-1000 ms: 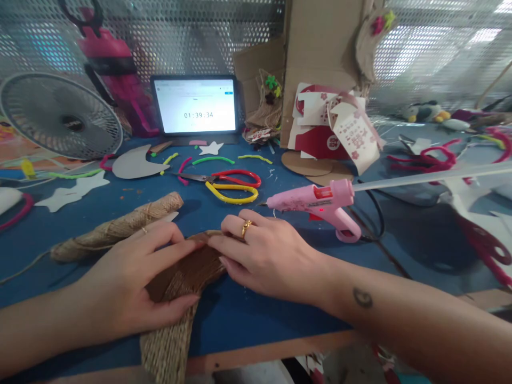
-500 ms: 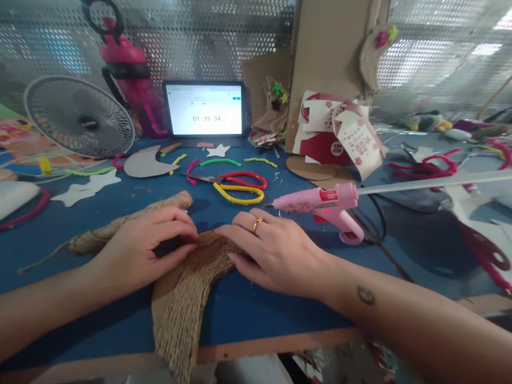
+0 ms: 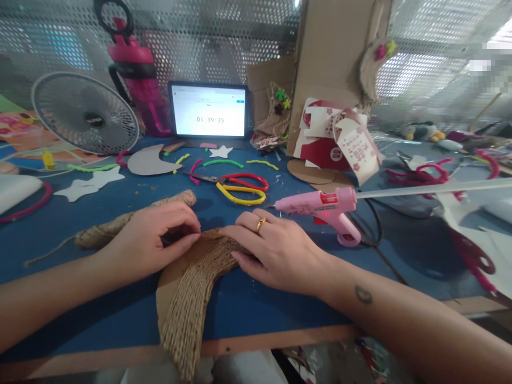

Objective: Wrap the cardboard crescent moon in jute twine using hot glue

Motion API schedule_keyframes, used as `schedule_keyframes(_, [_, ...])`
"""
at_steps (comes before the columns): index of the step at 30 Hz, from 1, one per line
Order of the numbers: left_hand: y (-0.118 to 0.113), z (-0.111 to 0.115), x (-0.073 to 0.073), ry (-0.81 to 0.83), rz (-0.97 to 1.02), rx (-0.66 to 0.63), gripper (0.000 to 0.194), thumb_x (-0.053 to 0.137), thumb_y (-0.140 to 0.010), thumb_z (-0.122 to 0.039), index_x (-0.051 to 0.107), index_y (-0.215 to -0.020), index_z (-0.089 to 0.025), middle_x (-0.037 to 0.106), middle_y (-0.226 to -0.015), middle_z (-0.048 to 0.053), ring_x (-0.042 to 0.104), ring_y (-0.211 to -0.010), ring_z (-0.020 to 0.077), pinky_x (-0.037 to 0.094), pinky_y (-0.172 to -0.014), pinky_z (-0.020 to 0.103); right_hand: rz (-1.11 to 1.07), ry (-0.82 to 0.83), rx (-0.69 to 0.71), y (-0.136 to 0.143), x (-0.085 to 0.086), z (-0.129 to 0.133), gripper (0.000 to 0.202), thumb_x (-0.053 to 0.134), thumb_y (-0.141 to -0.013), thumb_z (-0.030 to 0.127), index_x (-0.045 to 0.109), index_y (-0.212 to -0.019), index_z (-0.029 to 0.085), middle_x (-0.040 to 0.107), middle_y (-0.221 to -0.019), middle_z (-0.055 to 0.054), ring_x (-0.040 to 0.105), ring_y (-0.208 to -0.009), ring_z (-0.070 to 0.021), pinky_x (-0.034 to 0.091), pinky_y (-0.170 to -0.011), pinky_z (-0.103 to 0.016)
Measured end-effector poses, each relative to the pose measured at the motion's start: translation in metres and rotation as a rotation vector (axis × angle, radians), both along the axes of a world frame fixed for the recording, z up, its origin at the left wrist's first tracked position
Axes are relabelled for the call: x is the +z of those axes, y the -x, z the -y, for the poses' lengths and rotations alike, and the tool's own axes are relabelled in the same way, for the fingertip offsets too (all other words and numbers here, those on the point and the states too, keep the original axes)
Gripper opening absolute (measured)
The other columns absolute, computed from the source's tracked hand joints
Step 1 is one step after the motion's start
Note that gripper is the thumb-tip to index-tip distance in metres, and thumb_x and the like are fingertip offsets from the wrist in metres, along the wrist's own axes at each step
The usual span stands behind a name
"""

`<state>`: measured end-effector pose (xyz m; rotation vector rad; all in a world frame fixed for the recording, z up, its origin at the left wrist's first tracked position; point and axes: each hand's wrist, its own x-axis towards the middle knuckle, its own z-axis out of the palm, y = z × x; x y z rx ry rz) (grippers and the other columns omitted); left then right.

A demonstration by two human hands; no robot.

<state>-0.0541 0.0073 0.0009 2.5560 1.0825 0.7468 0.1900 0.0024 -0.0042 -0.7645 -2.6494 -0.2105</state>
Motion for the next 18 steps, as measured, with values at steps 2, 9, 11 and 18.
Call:
schedule_keyframes(2, [0.000, 0.000, 0.000, 0.005, 0.002, 0.007, 0.008, 0.052, -0.081, -0.010, 0.058, -0.078, -0.015, 0.056, -0.079, 0.001, 0.052, -0.072, 0.0115, 0.042, -0.064, 0.024, 0.003, 0.000, 0.001, 0.000, 0.000, 0.000, 0.032, 0.046, -0.089, 0.024, 0.058, -0.118, 0.017, 0.062, -0.097, -0.008, 0.059, -0.088, -0.0198, 0.054, -0.070, -0.033])
schedule_keyframes(9, [-0.001, -0.001, -0.002, -0.008, 0.014, 0.010, 0.009, 0.052, -0.081, -0.010, 0.058, -0.079, -0.016, 0.057, -0.079, 0.000, 0.052, -0.071, 0.0115, 0.043, -0.064, 0.025, 0.021, -0.002, 0.004, 0.002, -0.003, -0.002, 0.036, 0.043, -0.090, 0.022, 0.059, -0.122, 0.020, 0.061, -0.097, -0.008, 0.059, -0.086, -0.0184, 0.054, -0.068, -0.032])
schedule_keyframes(11, [-0.001, -0.002, -0.003, -0.010, 0.019, 0.006, 0.009, 0.052, -0.081, -0.010, 0.059, -0.079, -0.016, 0.057, -0.080, 0.001, 0.053, -0.071, 0.0115, 0.044, -0.065, 0.025, 0.021, -0.020, 0.002, 0.002, -0.001, -0.002, 0.036, 0.044, -0.090, 0.023, 0.058, -0.122, 0.018, 0.062, -0.097, -0.009, 0.059, -0.086, -0.0189, 0.054, -0.069, -0.033])
schedule_keyframes(18, [-0.001, -0.003, -0.005, -0.023, 0.023, 0.023, 0.010, 0.051, -0.082, -0.012, 0.060, -0.083, -0.015, 0.058, -0.080, 0.002, 0.055, -0.070, 0.0119, 0.044, -0.063, 0.025, 0.061, -0.289, -0.033, -0.016, 0.017, 0.012, 0.027, 0.055, -0.086, 0.023, 0.059, -0.113, 0.019, 0.066, -0.095, -0.007, 0.062, -0.084, -0.0199, 0.051, -0.071, -0.034])
